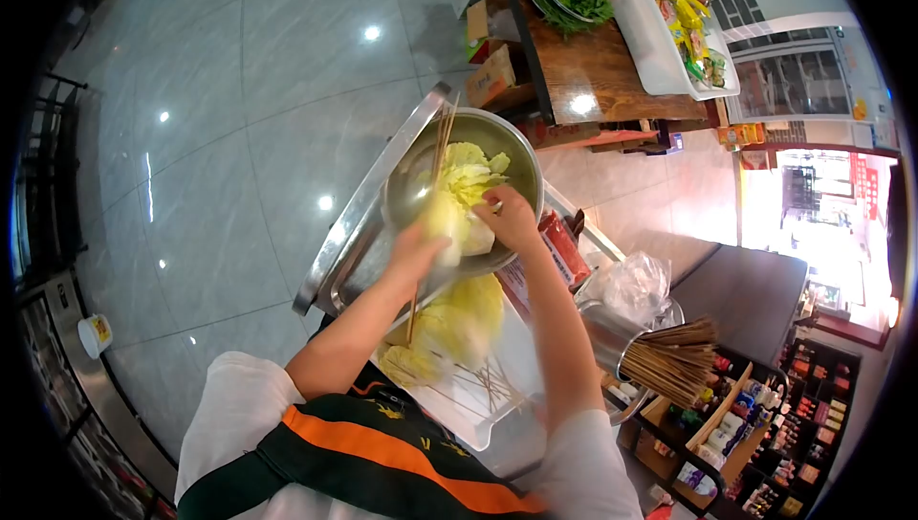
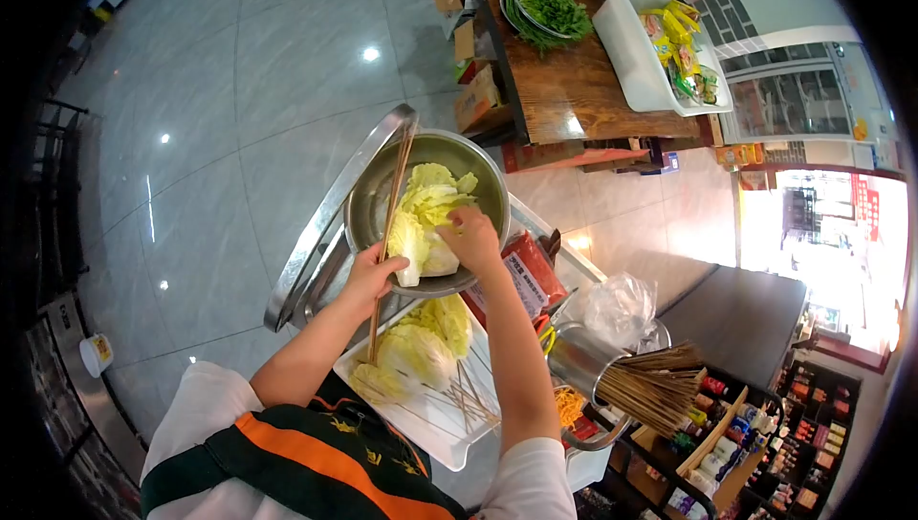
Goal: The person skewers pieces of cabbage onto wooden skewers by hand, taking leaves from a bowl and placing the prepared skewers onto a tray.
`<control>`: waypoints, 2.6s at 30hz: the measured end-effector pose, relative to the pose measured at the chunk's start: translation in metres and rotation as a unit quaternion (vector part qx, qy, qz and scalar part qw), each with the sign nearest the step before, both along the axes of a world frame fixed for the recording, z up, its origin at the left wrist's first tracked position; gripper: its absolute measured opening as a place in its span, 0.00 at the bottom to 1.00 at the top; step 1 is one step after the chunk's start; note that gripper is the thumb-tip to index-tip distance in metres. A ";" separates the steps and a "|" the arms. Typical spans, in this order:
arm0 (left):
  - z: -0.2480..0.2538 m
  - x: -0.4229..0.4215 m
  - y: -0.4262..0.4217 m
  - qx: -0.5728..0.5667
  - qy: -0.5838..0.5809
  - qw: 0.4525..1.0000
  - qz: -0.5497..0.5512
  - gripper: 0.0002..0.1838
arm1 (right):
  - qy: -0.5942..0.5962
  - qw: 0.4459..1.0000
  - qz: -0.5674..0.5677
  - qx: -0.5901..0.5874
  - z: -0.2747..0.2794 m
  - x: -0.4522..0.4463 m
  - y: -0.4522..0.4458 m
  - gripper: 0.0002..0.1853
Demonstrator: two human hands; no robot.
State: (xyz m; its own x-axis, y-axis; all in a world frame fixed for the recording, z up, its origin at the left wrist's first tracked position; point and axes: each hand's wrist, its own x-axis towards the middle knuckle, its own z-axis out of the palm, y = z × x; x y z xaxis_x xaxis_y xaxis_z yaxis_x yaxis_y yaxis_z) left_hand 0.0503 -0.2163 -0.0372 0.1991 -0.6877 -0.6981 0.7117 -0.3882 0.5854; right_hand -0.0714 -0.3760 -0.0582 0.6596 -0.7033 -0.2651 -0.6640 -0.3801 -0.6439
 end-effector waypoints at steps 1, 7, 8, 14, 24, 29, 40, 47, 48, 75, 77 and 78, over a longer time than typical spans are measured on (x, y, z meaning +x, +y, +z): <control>-0.003 -0.001 0.001 0.001 -0.002 1.000 0.001 0.24 | -0.002 1.000 0.001 0.001 -0.003 0.006 0.005 0.15; 0.000 -0.004 0.001 -0.028 0.018 0.999 0.022 0.26 | 0.076 0.997 0.034 -0.001 -0.004 0.011 0.013 0.16; 0.007 -0.003 0.000 -0.018 0.035 0.998 0.044 0.19 | 0.076 0.997 0.034 -0.002 -0.005 0.008 0.012 0.16; 0.017 -0.007 -0.005 -0.043 0.122 0.987 0.097 0.11 | -0.226 0.820 -0.271 0.452 0.039 -0.003 0.047 0.12; 0.026 -0.010 0.000 -0.050 0.074 0.994 0.063 0.16 | -0.230 0.794 -0.272 0.492 0.047 -0.015 0.057 0.12; 0.002 -0.027 0.009 -0.070 -0.022 0.997 0.011 0.18 | -0.108 0.892 -0.133 0.417 0.042 -0.015 0.061 0.13; 0.048 0.002 0.077 -0.128 -0.429 0.868 -0.213 0.14 | -0.379 0.746 -0.407 0.366 0.056 -0.009 0.035 0.12; 0.067 0.011 0.103 -0.079 -0.229 0.964 -0.113 0.08 | -0.445 0.694 -0.435 0.361 0.063 -0.006 0.035 0.11; 0.070 0.011 0.104 -0.062 -0.254 0.960 -0.103 0.06 | -0.444 0.698 -0.433 0.358 0.063 -0.006 0.035 0.11; 0.081 -0.006 0.093 -0.033 -0.398 0.913 -0.086 0.04 | -0.414 0.800 -0.409 0.145 0.081 -0.012 0.073 0.14; 0.078 -0.010 0.094 -0.039 -0.380 0.920 -0.084 0.04 | -0.417 0.797 -0.409 0.154 0.081 -0.013 0.073 0.13; 0.076 -0.012 0.094 -0.044 -0.362 0.927 -0.083 0.04 | -0.419 0.802 -0.402 0.138 0.082 -0.013 0.072 0.12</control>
